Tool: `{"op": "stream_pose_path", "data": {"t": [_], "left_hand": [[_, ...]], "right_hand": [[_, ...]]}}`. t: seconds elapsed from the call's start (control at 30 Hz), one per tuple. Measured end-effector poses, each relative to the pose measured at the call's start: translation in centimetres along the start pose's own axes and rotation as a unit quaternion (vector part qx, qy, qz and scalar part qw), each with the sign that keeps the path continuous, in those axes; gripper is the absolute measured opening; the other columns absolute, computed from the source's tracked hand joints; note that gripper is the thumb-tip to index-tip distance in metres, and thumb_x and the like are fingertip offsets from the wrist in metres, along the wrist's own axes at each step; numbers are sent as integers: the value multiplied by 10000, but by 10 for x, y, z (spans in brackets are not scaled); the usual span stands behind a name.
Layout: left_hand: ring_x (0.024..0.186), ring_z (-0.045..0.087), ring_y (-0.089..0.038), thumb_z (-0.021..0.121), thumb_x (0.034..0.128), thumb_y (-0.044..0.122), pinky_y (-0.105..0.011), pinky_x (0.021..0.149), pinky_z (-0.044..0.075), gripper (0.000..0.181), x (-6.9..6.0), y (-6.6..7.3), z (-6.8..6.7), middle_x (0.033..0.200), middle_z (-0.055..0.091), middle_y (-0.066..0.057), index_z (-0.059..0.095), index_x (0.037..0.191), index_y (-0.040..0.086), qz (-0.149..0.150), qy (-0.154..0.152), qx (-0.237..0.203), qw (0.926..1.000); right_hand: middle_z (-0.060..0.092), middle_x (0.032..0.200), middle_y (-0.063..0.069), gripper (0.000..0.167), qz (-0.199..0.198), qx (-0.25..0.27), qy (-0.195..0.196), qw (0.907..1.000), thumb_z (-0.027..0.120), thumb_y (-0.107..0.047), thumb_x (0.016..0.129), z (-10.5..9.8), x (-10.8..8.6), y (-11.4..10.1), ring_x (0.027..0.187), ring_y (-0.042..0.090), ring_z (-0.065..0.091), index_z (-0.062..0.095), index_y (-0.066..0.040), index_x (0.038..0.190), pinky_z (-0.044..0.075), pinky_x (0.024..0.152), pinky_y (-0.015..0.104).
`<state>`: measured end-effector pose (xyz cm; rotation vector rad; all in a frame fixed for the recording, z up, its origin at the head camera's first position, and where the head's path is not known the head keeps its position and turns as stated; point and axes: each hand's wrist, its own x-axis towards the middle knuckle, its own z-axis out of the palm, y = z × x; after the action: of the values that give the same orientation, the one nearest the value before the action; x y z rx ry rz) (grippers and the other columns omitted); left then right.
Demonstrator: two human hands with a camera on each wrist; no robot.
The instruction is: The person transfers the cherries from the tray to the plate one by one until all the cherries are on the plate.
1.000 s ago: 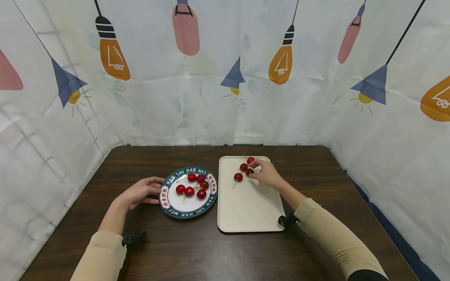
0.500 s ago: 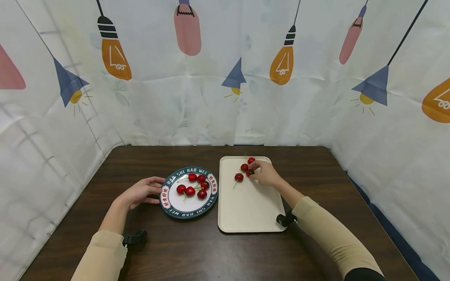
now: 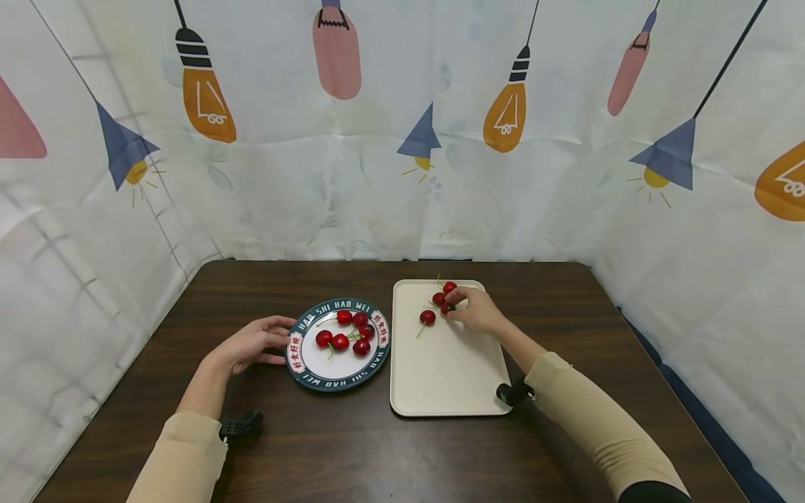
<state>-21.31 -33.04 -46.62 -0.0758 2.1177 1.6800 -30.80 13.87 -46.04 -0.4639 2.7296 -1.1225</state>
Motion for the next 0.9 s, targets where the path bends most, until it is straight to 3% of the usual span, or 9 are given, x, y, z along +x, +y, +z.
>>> {"op": "stream_pose_path", "data": {"t": [0.5, 0.9], "left_hand": [[1051, 614, -278, 561, 1035, 81, -439, 880, 599, 578, 0, 0, 0, 1338, 517, -252, 309, 1539, -47, -28, 7, 15, 10000], [1053, 613, -281, 565, 1033, 81, -442, 880, 599, 581, 0, 0, 0, 1347, 510, -255, 308, 1538, -49, -37, 6, 19, 10000]], "right_hand": [[684, 1135, 99, 276, -409, 97, -52, 9991, 755, -122, 920, -3, -1, -11, 1062, 294, 611, 702, -29, 1174, 534, 810, 367], [702, 1117, 75, 272, -858, 1, -26, 9963, 761, -112, 905, -4, 1, -27, 1087, 277, 624, 705, -47, 1163, 510, 937, 422]]}}
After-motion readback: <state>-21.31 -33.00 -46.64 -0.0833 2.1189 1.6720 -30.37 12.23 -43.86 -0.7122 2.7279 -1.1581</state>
